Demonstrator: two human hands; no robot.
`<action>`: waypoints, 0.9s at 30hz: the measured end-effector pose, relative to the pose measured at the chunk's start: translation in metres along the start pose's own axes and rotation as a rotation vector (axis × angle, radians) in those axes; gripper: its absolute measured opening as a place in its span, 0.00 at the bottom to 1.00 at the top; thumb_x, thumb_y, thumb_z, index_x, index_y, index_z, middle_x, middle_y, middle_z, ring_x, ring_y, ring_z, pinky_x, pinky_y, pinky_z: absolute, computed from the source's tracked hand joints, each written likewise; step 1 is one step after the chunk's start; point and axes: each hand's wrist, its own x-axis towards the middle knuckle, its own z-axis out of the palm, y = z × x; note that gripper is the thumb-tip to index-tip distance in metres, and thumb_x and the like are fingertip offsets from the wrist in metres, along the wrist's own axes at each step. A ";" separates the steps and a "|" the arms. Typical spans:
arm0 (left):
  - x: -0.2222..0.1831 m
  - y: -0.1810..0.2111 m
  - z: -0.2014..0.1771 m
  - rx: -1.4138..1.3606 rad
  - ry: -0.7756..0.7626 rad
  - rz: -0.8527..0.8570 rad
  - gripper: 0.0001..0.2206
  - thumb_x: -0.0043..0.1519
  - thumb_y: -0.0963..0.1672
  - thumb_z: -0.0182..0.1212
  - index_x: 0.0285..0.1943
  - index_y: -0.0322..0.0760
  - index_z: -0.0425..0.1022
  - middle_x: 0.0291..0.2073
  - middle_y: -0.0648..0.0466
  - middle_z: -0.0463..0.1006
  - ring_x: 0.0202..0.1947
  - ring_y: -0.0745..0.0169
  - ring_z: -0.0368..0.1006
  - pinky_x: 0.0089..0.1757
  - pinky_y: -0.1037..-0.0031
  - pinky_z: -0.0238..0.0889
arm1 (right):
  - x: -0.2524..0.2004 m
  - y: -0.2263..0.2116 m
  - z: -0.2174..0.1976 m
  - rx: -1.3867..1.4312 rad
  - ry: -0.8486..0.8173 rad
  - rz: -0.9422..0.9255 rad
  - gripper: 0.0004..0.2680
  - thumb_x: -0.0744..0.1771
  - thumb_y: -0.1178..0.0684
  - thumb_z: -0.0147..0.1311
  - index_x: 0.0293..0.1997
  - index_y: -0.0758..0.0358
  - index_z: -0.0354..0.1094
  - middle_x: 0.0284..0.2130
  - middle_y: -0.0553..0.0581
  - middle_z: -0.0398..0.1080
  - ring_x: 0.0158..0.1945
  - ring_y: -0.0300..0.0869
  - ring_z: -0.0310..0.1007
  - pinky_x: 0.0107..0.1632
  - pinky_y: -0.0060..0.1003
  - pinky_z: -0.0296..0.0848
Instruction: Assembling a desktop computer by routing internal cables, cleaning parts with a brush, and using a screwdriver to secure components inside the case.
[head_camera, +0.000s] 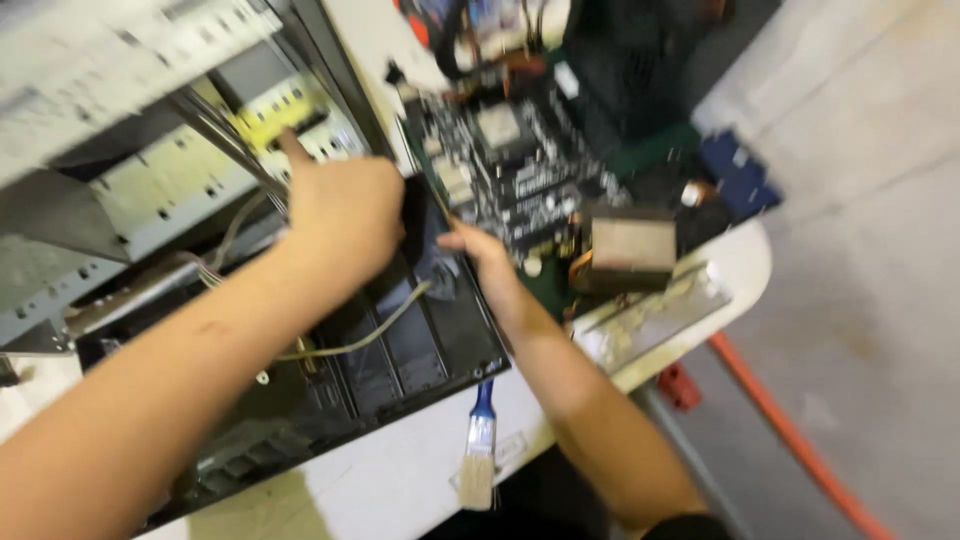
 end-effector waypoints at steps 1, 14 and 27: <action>0.009 -0.002 0.018 -0.059 0.161 0.000 0.10 0.57 0.48 0.62 0.34 0.41 0.85 0.30 0.51 0.86 0.38 0.44 0.85 0.60 0.22 0.18 | -0.001 0.001 0.003 0.074 0.108 0.048 0.24 0.58 0.52 0.58 0.63 0.58 0.71 0.50 0.62 0.72 0.53 0.51 0.72 0.56 0.41 0.74; -0.026 0.014 0.009 -0.310 0.375 -0.106 0.06 0.56 0.41 0.60 0.31 0.35 0.83 0.26 0.49 0.85 0.38 0.51 0.84 0.69 0.43 0.31 | 0.121 0.046 -0.121 -0.017 0.067 -0.042 0.15 0.59 0.52 0.59 0.49 0.56 0.79 0.41 0.57 0.76 0.46 0.50 0.75 0.52 0.46 0.73; -0.046 -0.016 0.018 -0.468 0.453 0.064 0.12 0.53 0.43 0.67 0.45 0.36 0.79 0.43 0.47 0.80 0.45 0.45 0.80 0.64 0.38 0.46 | 0.052 0.012 -0.058 -0.171 0.142 -0.085 0.18 0.62 0.47 0.59 0.55 0.61 0.73 0.45 0.61 0.72 0.50 0.51 0.71 0.56 0.47 0.71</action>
